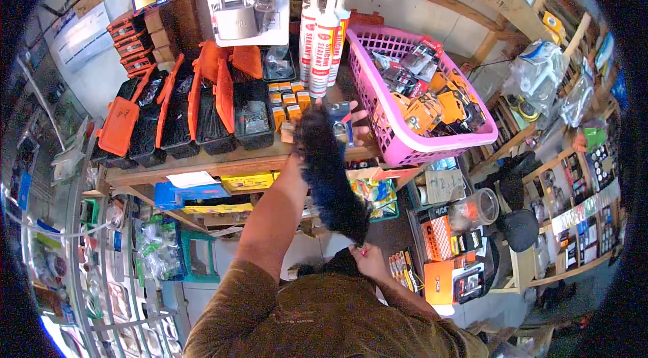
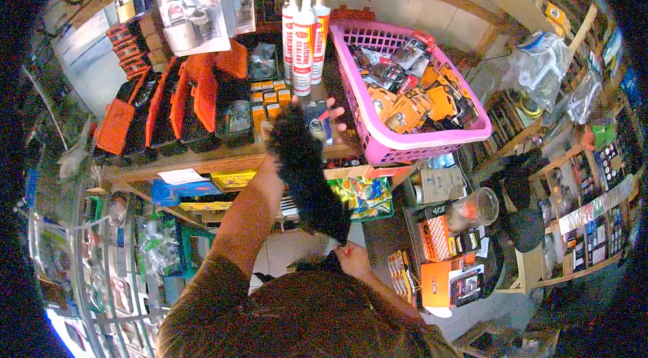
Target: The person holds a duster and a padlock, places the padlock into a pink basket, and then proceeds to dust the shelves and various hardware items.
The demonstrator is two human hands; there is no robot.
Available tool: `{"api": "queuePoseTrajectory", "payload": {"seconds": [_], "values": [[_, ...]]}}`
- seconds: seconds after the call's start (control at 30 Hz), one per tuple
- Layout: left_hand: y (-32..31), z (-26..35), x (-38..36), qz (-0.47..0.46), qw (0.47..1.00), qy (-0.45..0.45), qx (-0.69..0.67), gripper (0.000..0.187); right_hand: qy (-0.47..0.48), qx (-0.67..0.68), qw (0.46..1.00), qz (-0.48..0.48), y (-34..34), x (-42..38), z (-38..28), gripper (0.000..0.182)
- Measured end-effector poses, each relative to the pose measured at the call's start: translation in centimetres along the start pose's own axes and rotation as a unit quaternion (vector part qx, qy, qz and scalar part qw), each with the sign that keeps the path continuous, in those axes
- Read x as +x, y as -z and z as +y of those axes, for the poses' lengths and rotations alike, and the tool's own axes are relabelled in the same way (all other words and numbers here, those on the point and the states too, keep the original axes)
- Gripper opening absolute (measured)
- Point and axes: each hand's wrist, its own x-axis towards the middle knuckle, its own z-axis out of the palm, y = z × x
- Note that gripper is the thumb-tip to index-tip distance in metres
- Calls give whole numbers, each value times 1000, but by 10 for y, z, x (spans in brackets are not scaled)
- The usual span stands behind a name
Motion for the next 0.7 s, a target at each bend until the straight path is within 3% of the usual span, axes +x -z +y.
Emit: {"api": "queuePoseTrajectory", "payload": {"seconds": [0.07, 0.13, 0.23, 0.3, 0.33, 0.37, 0.47, 0.53, 0.6, 0.67, 0.7], "values": [[-13, -3, -2, 203, 977, -67, -2, 64, -66, 115, 991, 21, -5, 5, 14, 34], [-12, 1, -4, 189, 981, -31, -23, 63, -31, 91, 995, 30, -7, 2, 12, 35], [-7, 1, 1, 6, 1000, 23, -19, 72, 12, 35, 999, 26, -1, -1, 3, 36], [-4, -4, -3, 27, 1000, -4, -10, 70, 24, -1, 1000, 9, 1, 3, 6, 36], [-16, -3, -6, 42, 998, 5, -35, 68, 10, 51, 999, 15, -1, 7, 14, 36], [-19, -4, -3, 140, 988, -35, -58, 66, -5, 103, 994, 21, -4, 8, 21, 36], [-25, -8, -4, 122, 992, -24, -21, 70, 19, 22, 999, 25, -3, -3, 6, 37], [-1, -1, -3, -20, 1000, 19, 9, 73, 6, 29, 1000, -6, -6, 1, 15, 38], [6, -3, -3, -61, 998, 14, -10, 76, 18, 61, 998, -3, -3, 1, 10, 41], [-6, -5, -8, 150, 987, -2, -52, 79, 16, 74, 997, 10, -14, 10, 33, 42], [-10, -5, -9, 175, 984, -8, -33, 77, 14, 87, 996, 23, -16, 12, 35, 42]]}}
